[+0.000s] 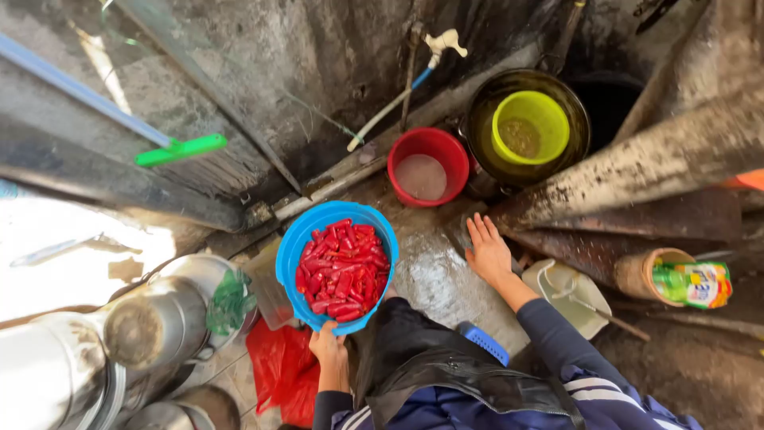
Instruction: Washing red chilies in a plastic basin and scrubbing a large metal pot with soap and a scouring pad.
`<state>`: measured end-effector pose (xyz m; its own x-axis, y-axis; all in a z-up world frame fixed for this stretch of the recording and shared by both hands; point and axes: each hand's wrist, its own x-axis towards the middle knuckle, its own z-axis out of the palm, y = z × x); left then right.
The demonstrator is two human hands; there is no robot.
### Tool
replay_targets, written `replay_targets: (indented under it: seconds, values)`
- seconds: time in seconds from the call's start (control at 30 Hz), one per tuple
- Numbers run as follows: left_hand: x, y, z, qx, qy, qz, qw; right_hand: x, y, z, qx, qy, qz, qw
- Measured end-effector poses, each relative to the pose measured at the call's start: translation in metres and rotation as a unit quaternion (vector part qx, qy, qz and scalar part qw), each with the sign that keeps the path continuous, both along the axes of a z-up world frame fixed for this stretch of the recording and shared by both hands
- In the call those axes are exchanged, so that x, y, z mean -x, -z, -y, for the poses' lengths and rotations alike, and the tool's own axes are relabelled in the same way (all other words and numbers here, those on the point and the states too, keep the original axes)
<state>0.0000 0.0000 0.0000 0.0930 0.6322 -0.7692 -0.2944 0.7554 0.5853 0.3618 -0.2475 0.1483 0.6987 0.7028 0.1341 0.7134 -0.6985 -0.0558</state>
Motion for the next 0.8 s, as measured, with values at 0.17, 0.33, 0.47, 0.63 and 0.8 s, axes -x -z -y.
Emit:
replay_targets:
  seconds: [0.17, 0.33, 0.47, 0.63, 0.8]
  values:
    - [-0.063, 0.042, -0.032, 0.013, 0.005, -0.055, 0.998, -0.145, 0.029, -0.094, -0.003, -0.014, 0.039, 0.999]
    - [-0.107, 0.085, -0.042, 0.02, 0.006, -0.127, 0.992, -0.277, 0.063, -0.17, -0.021, -0.068, 0.044, 0.997]
    - [-0.154, 0.104, -0.024, 0.057, -0.045, -0.159, 0.985, -0.375, 0.078, -0.219, -0.047, -0.101, 0.115, 0.987]
    - [-0.213, 0.158, 0.003, 0.039, -0.143, -0.182, 0.972, -0.453, 0.084, -0.256, 0.154, 0.096, -0.066, 0.981]
    - [-0.241, 0.233, 0.021, 0.078, -0.189, -0.2, 0.958, -0.613, 0.239, -0.219, 0.102, 0.063, 0.141, 0.983]
